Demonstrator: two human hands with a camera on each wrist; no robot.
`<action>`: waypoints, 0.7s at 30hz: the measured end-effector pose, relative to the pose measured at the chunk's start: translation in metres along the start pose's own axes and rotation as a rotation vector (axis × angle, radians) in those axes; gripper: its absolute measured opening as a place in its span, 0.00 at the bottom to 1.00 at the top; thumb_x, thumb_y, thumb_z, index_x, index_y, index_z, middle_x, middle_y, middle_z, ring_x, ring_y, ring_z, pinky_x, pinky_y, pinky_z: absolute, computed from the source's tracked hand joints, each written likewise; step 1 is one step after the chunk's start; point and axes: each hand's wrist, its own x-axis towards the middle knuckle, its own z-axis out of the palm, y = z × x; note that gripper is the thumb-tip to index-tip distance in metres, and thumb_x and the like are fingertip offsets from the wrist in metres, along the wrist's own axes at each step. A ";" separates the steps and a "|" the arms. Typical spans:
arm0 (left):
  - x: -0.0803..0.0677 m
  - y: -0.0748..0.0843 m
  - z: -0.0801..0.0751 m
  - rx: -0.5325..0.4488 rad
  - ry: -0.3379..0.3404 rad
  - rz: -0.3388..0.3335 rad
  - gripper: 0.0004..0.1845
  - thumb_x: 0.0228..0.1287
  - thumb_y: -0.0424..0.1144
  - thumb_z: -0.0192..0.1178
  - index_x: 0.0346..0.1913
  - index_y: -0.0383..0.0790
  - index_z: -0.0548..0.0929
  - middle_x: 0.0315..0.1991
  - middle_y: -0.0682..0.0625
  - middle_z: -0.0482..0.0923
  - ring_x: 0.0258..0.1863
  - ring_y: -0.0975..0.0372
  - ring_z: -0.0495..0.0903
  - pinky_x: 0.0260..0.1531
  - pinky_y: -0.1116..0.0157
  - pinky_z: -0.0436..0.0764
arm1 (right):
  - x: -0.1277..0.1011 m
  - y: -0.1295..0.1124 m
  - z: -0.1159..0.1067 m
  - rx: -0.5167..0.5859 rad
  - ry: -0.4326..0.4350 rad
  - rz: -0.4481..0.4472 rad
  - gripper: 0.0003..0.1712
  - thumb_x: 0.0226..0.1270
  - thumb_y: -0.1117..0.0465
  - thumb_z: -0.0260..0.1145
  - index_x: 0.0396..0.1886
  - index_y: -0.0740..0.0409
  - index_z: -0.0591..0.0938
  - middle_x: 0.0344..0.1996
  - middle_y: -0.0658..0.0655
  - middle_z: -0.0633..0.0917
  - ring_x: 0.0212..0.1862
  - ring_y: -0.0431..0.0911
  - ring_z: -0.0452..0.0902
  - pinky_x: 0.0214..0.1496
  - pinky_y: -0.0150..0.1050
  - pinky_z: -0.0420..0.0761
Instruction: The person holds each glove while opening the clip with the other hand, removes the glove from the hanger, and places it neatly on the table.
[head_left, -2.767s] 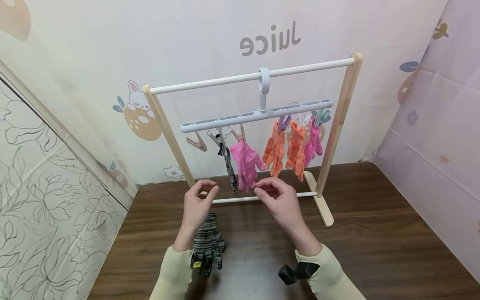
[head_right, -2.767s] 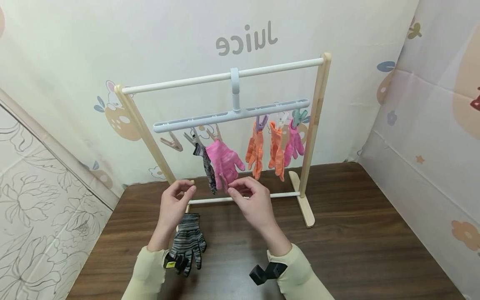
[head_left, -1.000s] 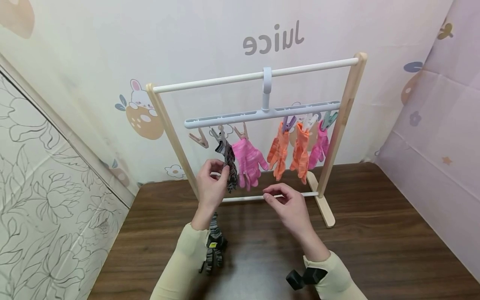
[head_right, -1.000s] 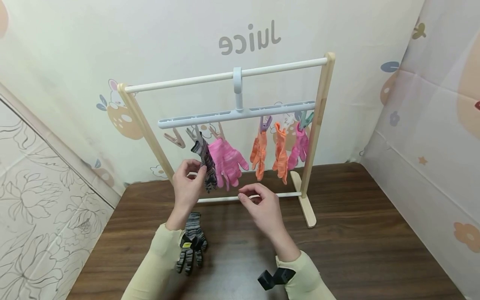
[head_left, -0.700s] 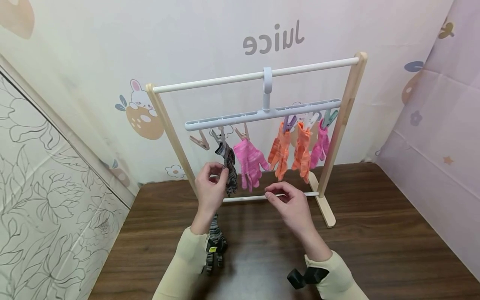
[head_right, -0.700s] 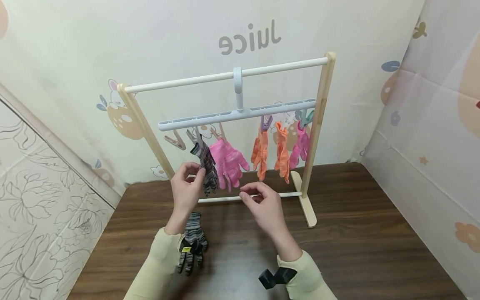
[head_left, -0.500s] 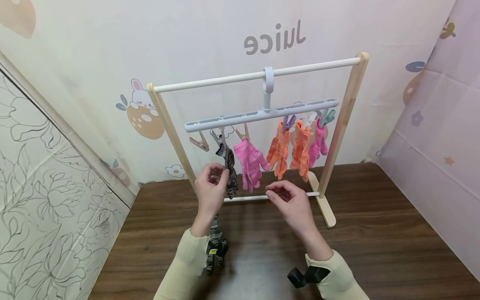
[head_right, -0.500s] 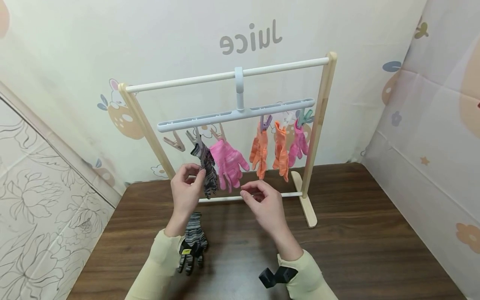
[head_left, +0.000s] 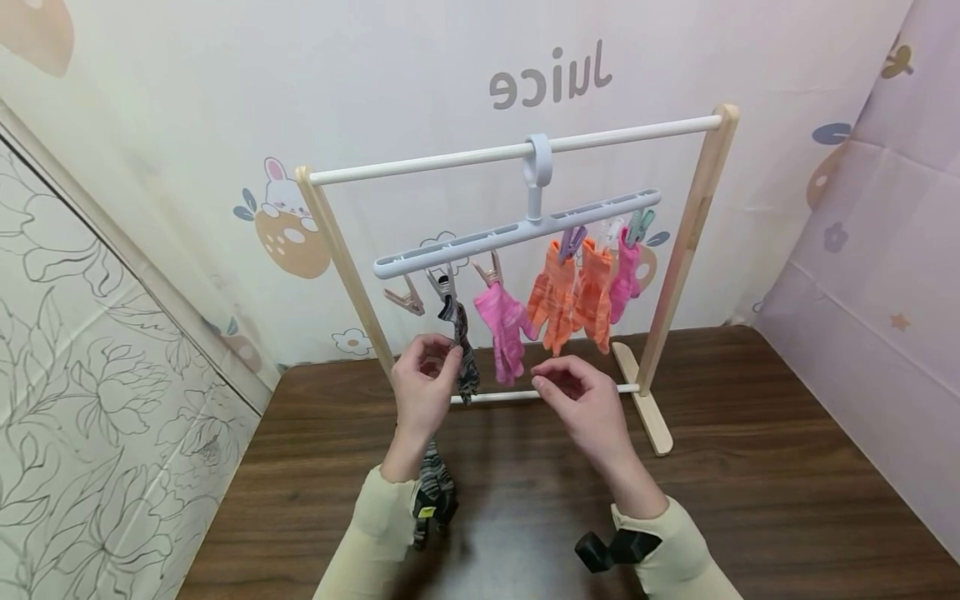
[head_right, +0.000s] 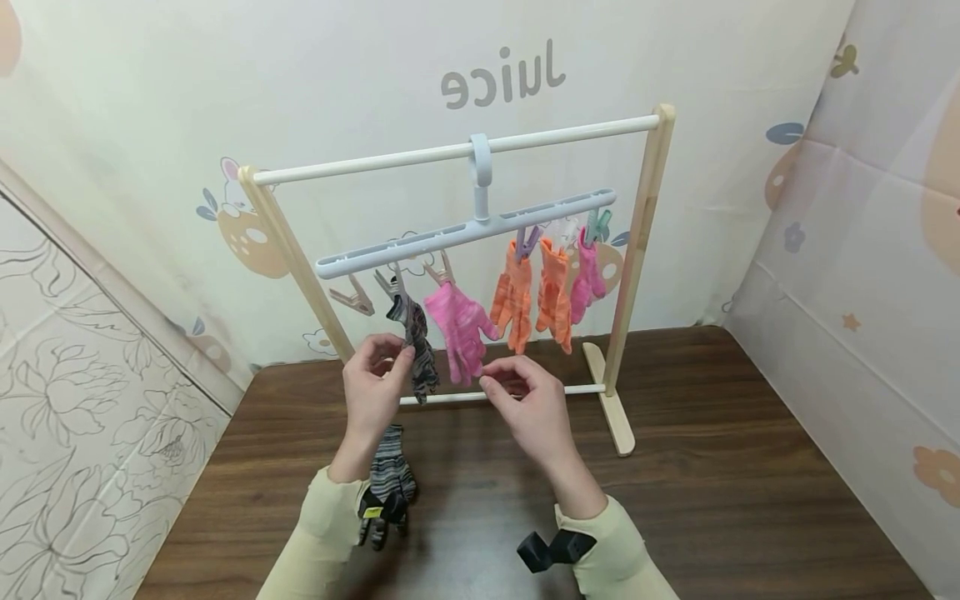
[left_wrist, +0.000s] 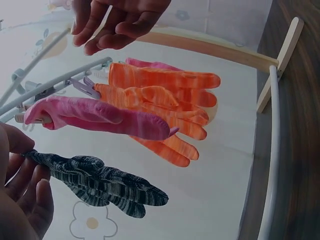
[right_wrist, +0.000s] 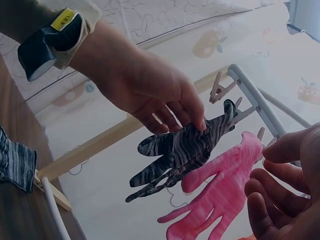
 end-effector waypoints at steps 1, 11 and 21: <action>0.000 0.000 0.000 -0.002 -0.004 0.000 0.05 0.59 0.22 0.64 0.37 0.25 0.80 0.31 0.37 0.81 0.30 0.57 0.79 0.28 0.65 0.77 | 0.000 -0.001 0.000 -0.004 0.000 -0.006 0.07 0.65 0.63 0.71 0.41 0.60 0.86 0.35 0.55 0.86 0.38 0.43 0.81 0.40 0.32 0.80; -0.005 0.003 0.001 -0.021 -0.034 0.009 0.05 0.59 0.22 0.65 0.37 0.25 0.80 0.31 0.38 0.81 0.29 0.60 0.79 0.30 0.65 0.79 | 0.010 -0.013 0.000 -0.047 -0.004 -0.042 0.07 0.66 0.61 0.71 0.41 0.58 0.86 0.35 0.53 0.86 0.35 0.45 0.78 0.35 0.33 0.77; -0.007 0.004 0.001 -0.022 -0.044 0.016 0.04 0.58 0.21 0.65 0.36 0.25 0.80 0.32 0.38 0.81 0.31 0.59 0.78 0.30 0.64 0.80 | 0.017 -0.020 0.002 -0.050 -0.021 -0.042 0.08 0.66 0.62 0.71 0.43 0.59 0.86 0.36 0.54 0.86 0.37 0.45 0.80 0.39 0.33 0.79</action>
